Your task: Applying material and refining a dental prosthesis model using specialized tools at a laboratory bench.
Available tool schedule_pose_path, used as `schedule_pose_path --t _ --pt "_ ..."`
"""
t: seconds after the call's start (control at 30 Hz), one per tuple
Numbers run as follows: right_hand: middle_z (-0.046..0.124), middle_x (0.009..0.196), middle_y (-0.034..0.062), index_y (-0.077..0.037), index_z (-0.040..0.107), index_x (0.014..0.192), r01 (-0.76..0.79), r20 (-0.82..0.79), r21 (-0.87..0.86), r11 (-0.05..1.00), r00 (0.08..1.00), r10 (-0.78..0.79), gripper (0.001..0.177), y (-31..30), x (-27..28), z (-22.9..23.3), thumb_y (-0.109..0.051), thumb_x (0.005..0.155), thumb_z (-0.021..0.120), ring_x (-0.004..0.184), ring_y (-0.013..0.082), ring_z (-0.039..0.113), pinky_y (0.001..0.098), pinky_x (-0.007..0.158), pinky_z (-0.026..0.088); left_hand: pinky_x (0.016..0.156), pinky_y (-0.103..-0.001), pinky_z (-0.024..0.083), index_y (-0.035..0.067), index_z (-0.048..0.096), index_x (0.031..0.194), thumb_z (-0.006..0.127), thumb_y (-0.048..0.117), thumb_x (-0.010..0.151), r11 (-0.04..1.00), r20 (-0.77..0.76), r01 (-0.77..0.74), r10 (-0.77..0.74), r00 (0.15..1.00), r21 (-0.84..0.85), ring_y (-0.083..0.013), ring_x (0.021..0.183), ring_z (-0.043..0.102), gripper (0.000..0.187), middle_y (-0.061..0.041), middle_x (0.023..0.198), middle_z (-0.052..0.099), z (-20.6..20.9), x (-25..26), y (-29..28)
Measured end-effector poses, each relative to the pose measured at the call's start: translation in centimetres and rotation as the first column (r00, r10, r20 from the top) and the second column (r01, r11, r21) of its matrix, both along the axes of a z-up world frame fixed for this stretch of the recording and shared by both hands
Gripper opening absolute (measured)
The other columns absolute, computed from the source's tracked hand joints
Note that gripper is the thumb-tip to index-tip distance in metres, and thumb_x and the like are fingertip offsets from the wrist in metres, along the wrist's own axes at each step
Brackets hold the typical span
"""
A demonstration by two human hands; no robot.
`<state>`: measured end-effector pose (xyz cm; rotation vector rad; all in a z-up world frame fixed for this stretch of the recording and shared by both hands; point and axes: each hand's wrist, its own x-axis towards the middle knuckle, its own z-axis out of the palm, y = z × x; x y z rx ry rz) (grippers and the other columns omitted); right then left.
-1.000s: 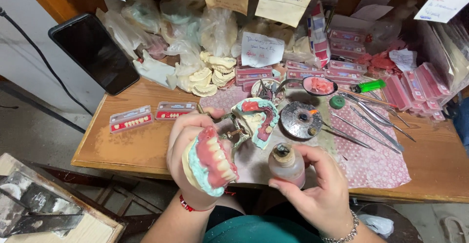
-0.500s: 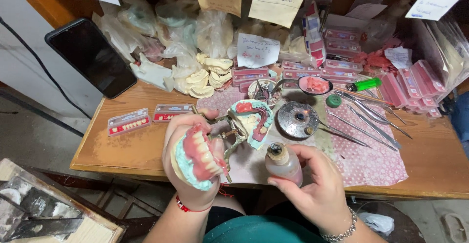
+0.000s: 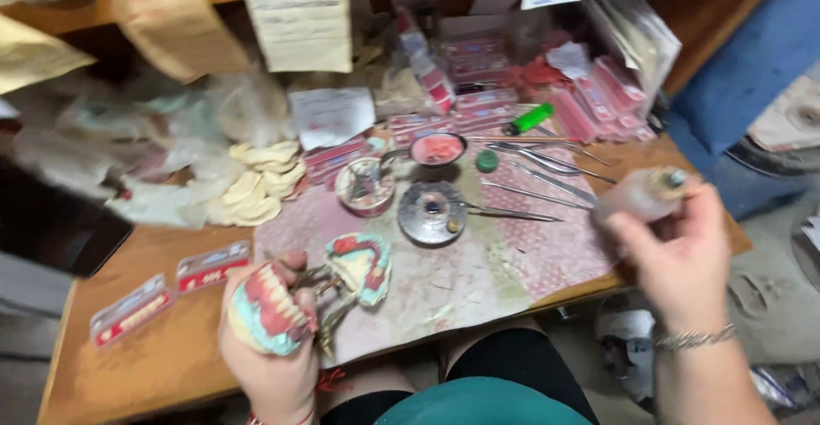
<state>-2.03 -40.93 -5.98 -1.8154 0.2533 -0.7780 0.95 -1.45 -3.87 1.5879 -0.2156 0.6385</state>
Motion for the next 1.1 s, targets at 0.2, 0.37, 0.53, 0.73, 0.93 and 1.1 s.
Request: schedule_pose_path --t 0.2,0.37,0.53,0.73,0.93,1.1 --pt "0.059 0.136 0.0096 -0.006 0.047 0.139 0.094 -0.037 -0.043 0.995 0.995 -0.096 0.05 -10.1 -0.1 -3.2 -0.001 0.096 0.072 0.117 0.0124 0.058 0.0253 0.107 0.048 0.096 -0.031 0.056 -0.002 0.064 0.111 0.068 0.004 0.088 0.994 -0.123 -0.068 0.078 0.989 0.086 -0.0215 0.101 0.07 0.024 -0.014 0.109 0.073 -1.1 0.0 -0.5" --pt "0.062 0.13 0.0053 -0.006 0.053 0.137 0.052 -0.067 -0.043 0.998 0.996 -0.055 0.044 -11.5 0.4 -4.3 -0.001 0.098 0.071 0.114 0.0095 0.058 0.0236 0.105 0.048 0.075 -0.024 0.054 -0.003 0.058 0.113 0.071 -0.005 0.082 0.992 -0.156 -0.027 0.006 0.988 -0.127 -0.018 0.084 0.066 0.034 -0.022 0.109 0.071 -3.6 0.7 -0.6" --pt "0.047 0.144 0.0245 0.005 0.043 0.143 0.331 0.232 -0.301 0.894 0.935 -0.268 0.06 -8.2 -0.7 -3.7 0.01 0.098 0.081 0.118 0.0309 0.054 0.0329 0.089 0.05 0.088 -0.029 0.056 -0.002 0.065 0.109 0.072 -0.002 0.081 0.998 -0.137 -0.066 0.064 0.989 -0.01 -0.0207 0.093 0.07 0.029 -0.016 0.108 0.071 -2.9 0.6 -1.0" --pt "0.076 0.103 0.0077 -0.006 0.076 0.104 -0.022 -0.055 -0.722 0.692 0.998 -0.025 0.004 -3.5 2.9 -0.5 -0.01 0.104 0.074 0.095 0.0242 0.069 0.0361 0.092 0.051 0.093 -0.029 0.055 0.0 0.064 0.113 0.074 0.009 0.083 0.996 -0.213 -0.073 0.08 0.974 0.043 -0.0185 0.096 0.07 0.033 -0.014 0.108 0.074 -2.2 0.3 -0.9" --pt "0.078 0.102 0.0047 -0.016 0.074 0.1 -0.286 -0.355 -0.847 0.448 0.932 -0.075 0.012 -2.7 7.6 -0.4 -0.027 0.094 0.072 0.099 0.031 0.072 0.0428 0.089 0.056 0.099 -0.035 0.055 0.003 0.055 0.123 0.076 0.008 0.082 0.999 -0.284 -0.019 0.006 0.959 -0.042 -0.0233 0.105 0.073 0.046 -0.018 0.117 0.074 -2.2 0.3 -0.2" --pt "0.079 0.11 0.0082 -0.02 0.073 0.11 -0.46 -0.598 -0.784 0.418 0.741 -0.305 0.024 -2.5 9.6 0.3 -0.024 0.088 0.062 0.104 0.0348 0.076 0.0467 0.091 0.059 0.107 -0.032 0.053 0.005 0.047 0.137 0.08 0.007 0.077 0.996 -0.333 0.055 -0.027 0.942 0.074 -0.0209 0.127 0.068 0.068 -0.014 0.141 0.064 0.0 0.0 0.6"
